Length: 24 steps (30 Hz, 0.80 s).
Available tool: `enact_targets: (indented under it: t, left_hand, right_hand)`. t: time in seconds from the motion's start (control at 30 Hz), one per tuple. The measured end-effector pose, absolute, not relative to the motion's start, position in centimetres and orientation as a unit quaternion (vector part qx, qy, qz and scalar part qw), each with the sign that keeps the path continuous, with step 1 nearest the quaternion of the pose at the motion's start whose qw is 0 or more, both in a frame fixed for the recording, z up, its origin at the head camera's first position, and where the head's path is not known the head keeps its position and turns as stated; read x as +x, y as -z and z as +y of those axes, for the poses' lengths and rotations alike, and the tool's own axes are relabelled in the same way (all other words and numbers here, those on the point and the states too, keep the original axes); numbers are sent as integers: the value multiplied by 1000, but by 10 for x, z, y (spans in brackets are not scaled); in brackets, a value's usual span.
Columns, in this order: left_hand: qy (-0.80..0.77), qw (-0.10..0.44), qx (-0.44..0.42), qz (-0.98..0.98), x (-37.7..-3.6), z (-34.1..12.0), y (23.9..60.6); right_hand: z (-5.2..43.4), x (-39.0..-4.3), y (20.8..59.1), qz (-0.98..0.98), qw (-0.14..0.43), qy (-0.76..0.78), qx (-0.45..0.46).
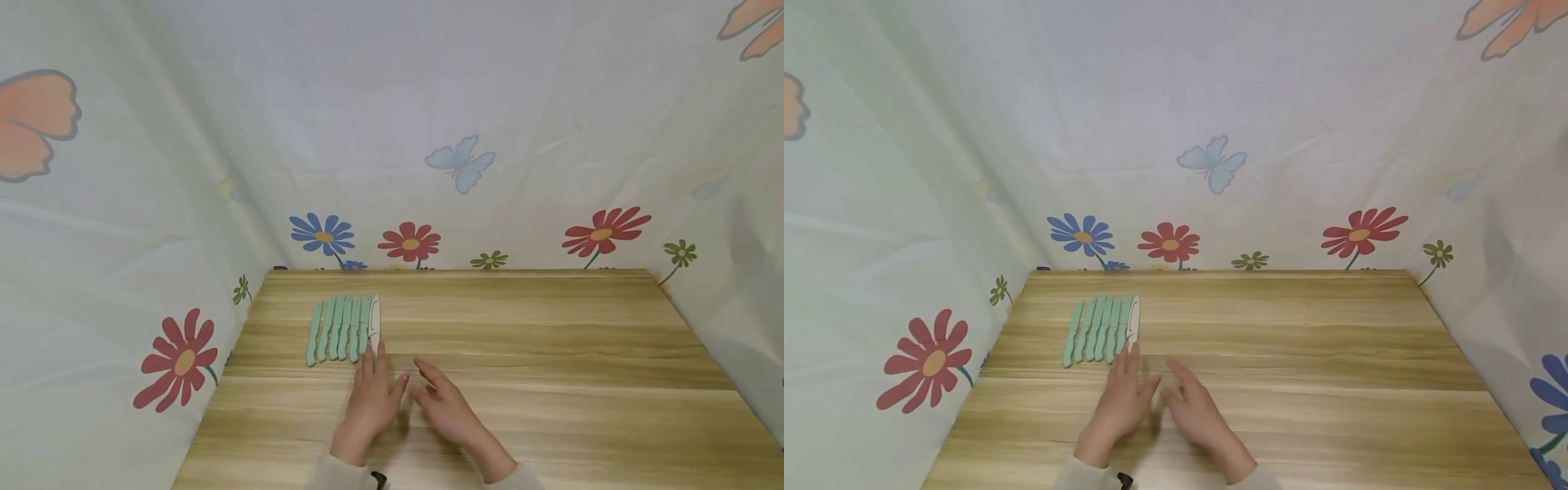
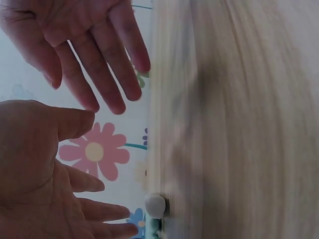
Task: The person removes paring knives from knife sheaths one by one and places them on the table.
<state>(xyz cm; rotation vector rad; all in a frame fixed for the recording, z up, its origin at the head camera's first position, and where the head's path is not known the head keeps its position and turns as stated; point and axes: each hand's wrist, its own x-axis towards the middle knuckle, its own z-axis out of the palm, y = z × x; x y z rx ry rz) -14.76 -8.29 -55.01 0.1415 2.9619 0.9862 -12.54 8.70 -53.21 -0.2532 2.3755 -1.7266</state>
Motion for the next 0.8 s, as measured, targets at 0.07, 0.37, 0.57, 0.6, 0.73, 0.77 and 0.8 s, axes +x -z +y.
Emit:
enact_targets:
  t: [0.07, 0.37, 0.57, 0.6, 0.73, 0.77, 0.8]
  left_hand:
    - [-330, 12, 40, 943, -147, -86, 549]
    - [-389, -1, -3, 921, -148, -99, 547]
    - [-412, -9, -28, 911, -149, -104, 550]
    - [-414, -10, -31, 910, -149, -104, 550]
    - [-427, -14, -33, 904, -149, -104, 552]
    - [-431, -15, -33, 901, -149, -104, 552]
    - [-436, -16, -32, 899, -150, -104, 553]
  right_hand:
    - [83, -127, 532, 788, 109, 600, -87]
    - [70, -133, 533, 717, 168, 670, -98]
    - [58, -137, 536, 695, 185, 689, -94]
    - [57, -138, 537, 690, 190, 693, -91]
    - [51, -142, 541, 676, 209, 703, -70]
    - [50, -143, 542, 673, 212, 706, -68]
    - [49, -144, 543, 671, 213, 707, -66]
